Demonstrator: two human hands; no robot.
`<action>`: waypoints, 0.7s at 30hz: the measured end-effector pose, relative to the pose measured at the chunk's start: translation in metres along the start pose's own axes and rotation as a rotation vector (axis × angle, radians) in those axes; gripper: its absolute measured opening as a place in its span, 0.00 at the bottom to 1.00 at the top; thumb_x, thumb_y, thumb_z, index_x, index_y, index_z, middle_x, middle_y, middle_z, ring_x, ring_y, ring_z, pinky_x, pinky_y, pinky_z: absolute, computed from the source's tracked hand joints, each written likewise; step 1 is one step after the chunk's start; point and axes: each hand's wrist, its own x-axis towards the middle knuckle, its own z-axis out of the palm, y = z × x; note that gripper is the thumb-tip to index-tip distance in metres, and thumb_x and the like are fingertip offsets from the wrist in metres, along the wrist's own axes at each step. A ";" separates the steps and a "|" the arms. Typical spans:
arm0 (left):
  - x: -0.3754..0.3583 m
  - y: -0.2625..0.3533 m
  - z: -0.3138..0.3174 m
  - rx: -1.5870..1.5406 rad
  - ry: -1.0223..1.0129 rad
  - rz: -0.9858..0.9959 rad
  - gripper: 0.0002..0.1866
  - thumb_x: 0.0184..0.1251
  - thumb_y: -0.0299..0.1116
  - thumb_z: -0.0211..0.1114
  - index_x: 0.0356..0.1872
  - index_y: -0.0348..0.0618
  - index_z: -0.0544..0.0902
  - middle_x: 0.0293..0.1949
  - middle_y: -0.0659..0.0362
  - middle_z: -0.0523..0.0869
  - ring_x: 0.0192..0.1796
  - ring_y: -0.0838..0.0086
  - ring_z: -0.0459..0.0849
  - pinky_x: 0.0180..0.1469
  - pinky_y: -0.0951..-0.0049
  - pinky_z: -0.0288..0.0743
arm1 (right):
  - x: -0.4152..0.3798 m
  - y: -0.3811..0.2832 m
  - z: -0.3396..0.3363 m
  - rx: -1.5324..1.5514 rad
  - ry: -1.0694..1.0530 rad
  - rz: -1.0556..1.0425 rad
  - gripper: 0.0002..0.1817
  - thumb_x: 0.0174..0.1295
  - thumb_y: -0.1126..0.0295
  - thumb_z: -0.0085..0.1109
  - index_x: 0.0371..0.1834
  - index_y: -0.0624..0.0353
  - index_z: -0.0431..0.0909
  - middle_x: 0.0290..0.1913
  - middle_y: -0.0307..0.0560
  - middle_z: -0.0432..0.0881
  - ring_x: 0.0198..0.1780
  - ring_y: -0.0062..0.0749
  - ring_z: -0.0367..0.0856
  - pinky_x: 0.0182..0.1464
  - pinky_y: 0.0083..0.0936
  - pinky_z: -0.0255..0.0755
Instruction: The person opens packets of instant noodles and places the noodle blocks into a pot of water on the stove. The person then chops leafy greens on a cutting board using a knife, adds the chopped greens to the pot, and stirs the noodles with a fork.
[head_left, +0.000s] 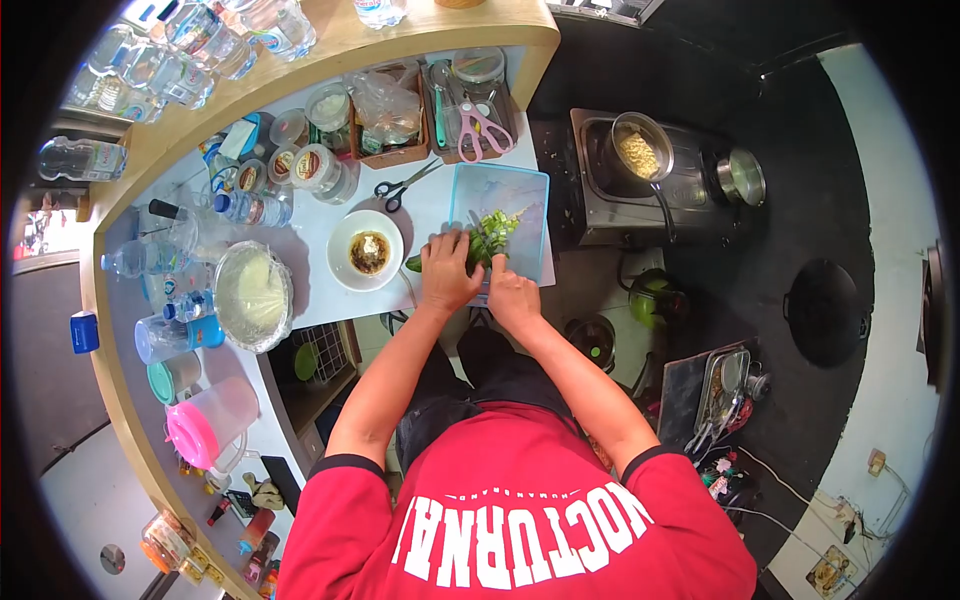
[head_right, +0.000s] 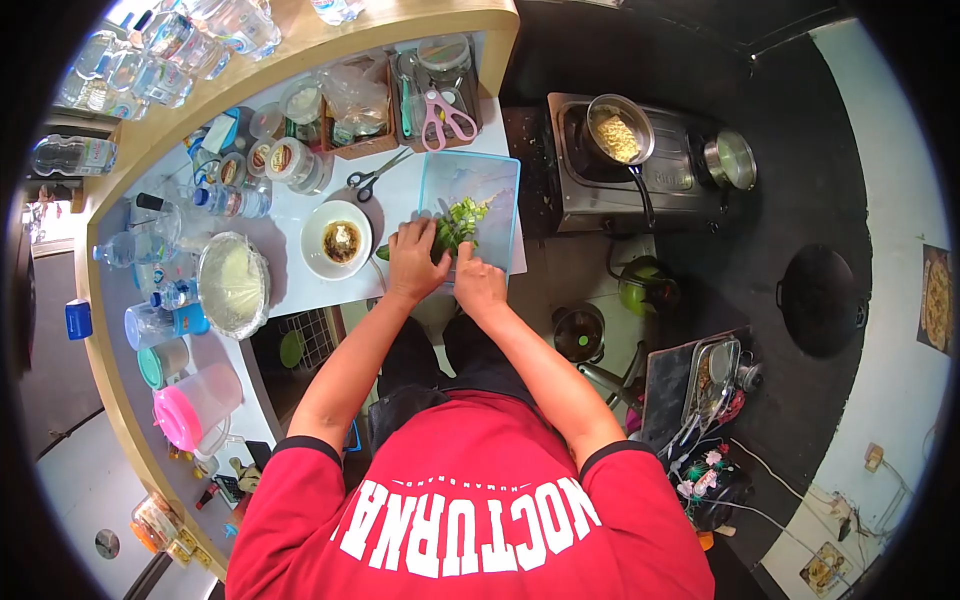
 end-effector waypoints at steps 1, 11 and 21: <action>-0.002 -0.002 0.000 0.008 -0.029 -0.009 0.22 0.59 0.29 0.73 0.57 0.37 0.86 0.57 0.54 0.85 0.60 0.57 0.79 0.60 0.58 0.72 | 0.000 -0.001 0.001 -0.013 -0.004 -0.012 0.16 0.66 0.75 0.53 0.55 0.63 0.67 0.30 0.62 0.88 0.32 0.62 0.90 0.35 0.55 0.83; 0.000 -0.025 0.040 -0.043 -0.001 -0.084 0.07 0.63 0.29 0.71 0.40 0.42 0.90 0.43 0.57 0.89 0.49 0.57 0.84 0.53 0.57 0.73 | 0.003 0.006 0.016 -0.172 -0.010 -0.076 0.13 0.68 0.73 0.54 0.54 0.61 0.71 0.26 0.55 0.88 0.29 0.51 0.92 0.30 0.45 0.85; 0.021 -0.027 0.036 -0.071 0.031 -0.124 0.05 0.64 0.29 0.71 0.38 0.44 0.91 0.40 0.58 0.90 0.48 0.60 0.84 0.52 0.56 0.73 | -0.001 0.021 0.005 -0.118 -0.030 -0.008 0.14 0.68 0.73 0.55 0.55 0.62 0.68 0.31 0.59 0.88 0.35 0.56 0.92 0.34 0.49 0.86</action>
